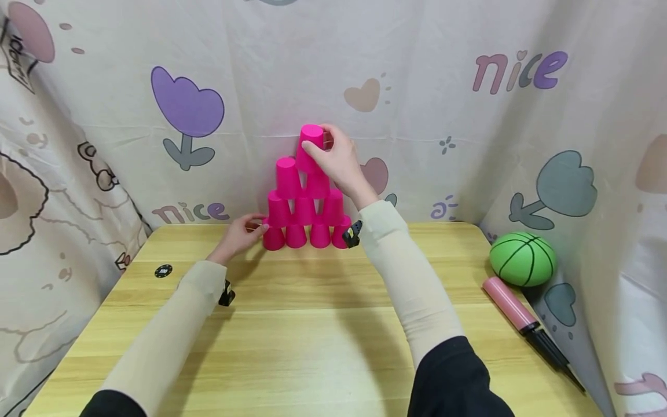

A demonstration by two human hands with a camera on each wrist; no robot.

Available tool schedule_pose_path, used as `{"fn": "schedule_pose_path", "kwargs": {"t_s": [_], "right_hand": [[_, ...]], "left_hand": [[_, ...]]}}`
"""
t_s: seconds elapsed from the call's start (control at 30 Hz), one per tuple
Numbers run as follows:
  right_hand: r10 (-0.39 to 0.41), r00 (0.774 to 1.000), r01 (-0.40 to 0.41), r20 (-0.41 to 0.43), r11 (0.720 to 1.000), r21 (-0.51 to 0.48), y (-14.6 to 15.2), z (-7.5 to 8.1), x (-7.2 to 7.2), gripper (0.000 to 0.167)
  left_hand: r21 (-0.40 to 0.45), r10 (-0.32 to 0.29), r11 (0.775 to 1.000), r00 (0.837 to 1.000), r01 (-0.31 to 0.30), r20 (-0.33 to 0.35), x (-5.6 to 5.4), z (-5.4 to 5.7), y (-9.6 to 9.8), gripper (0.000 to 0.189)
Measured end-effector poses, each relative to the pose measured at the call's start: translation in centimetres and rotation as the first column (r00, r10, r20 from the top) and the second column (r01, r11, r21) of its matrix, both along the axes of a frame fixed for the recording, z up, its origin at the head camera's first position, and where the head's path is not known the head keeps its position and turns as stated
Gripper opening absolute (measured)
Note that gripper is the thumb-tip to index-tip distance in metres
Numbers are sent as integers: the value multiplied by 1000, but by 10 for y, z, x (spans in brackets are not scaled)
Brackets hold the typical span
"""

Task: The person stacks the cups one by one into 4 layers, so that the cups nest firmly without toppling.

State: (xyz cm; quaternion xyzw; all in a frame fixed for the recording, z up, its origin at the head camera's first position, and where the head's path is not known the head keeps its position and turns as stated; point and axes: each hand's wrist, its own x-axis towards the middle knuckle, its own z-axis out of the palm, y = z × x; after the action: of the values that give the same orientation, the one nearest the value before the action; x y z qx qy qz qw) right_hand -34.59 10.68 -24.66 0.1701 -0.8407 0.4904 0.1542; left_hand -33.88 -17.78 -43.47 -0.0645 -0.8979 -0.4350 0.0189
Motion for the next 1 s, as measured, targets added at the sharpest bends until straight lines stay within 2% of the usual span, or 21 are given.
{"fn": "schedule_pose_path", "kwargs": {"t_s": [0.3,0.7,1.0], "right_hand": [[-18,1000,18,22,1000,5,-13,4,-16,54],[-13,999,11,30,998,67,-24,8,-21,53],[-7,999,5,31,997,75,-26,7,-25,54]], "left_hand": [[-1,3,1000,1000,-3,25,-2,1,0,48],[17,-10,1000,999,10,33,-3,-2,-1,47],[12,2,1000,999,-2,37,-2,0,-1,47]]}}
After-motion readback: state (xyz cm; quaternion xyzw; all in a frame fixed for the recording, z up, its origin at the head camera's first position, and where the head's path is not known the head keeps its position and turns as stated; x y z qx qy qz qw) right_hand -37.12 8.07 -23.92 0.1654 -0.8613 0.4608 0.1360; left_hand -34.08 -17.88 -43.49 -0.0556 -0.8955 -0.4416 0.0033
